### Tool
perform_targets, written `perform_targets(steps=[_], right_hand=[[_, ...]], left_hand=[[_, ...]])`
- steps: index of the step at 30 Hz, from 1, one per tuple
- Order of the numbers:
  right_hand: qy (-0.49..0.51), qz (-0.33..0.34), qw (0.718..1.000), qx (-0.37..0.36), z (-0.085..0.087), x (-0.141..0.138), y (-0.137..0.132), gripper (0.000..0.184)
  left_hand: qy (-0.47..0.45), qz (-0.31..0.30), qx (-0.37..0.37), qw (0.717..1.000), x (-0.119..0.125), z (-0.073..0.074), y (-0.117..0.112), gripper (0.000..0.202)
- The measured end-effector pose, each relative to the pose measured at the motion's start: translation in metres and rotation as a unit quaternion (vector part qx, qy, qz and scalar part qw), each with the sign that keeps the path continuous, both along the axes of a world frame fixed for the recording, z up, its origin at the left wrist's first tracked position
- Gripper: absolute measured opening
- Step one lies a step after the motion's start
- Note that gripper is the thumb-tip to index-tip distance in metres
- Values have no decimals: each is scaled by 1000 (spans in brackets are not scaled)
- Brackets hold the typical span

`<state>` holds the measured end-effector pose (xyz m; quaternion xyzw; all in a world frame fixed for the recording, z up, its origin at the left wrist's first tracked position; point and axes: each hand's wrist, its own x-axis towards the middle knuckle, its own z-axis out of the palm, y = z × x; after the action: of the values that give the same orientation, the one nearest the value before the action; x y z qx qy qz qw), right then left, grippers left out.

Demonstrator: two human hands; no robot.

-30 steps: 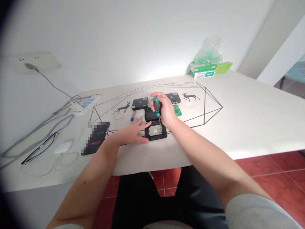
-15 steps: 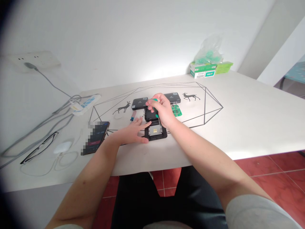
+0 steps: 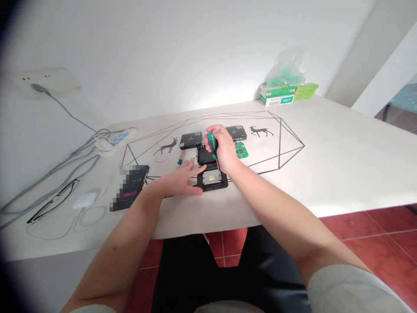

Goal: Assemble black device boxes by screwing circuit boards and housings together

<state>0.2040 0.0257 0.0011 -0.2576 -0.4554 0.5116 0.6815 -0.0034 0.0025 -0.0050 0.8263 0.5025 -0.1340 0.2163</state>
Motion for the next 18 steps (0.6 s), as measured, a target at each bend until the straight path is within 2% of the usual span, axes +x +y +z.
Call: perform_targets(steps=[5, 10, 16, 18], right_hand=[[-13, -29, 1000, 2, 2, -1, -2, 49], [-19, -27, 999, 9, -2, -4, -2, 58], [-20, -26, 999, 0, -1, -1, -1, 33], [-12, -13, 1000, -7, -1, 1, 0, 30]], left_hand=[[2, 0, 1, 1000, 0, 0, 0, 115], [2, 6, 4, 1000, 1, 1, -2, 114], [2, 6, 1, 1000, 2, 2, -2, 113], [0, 6, 0, 1000, 2, 2, -2, 114]])
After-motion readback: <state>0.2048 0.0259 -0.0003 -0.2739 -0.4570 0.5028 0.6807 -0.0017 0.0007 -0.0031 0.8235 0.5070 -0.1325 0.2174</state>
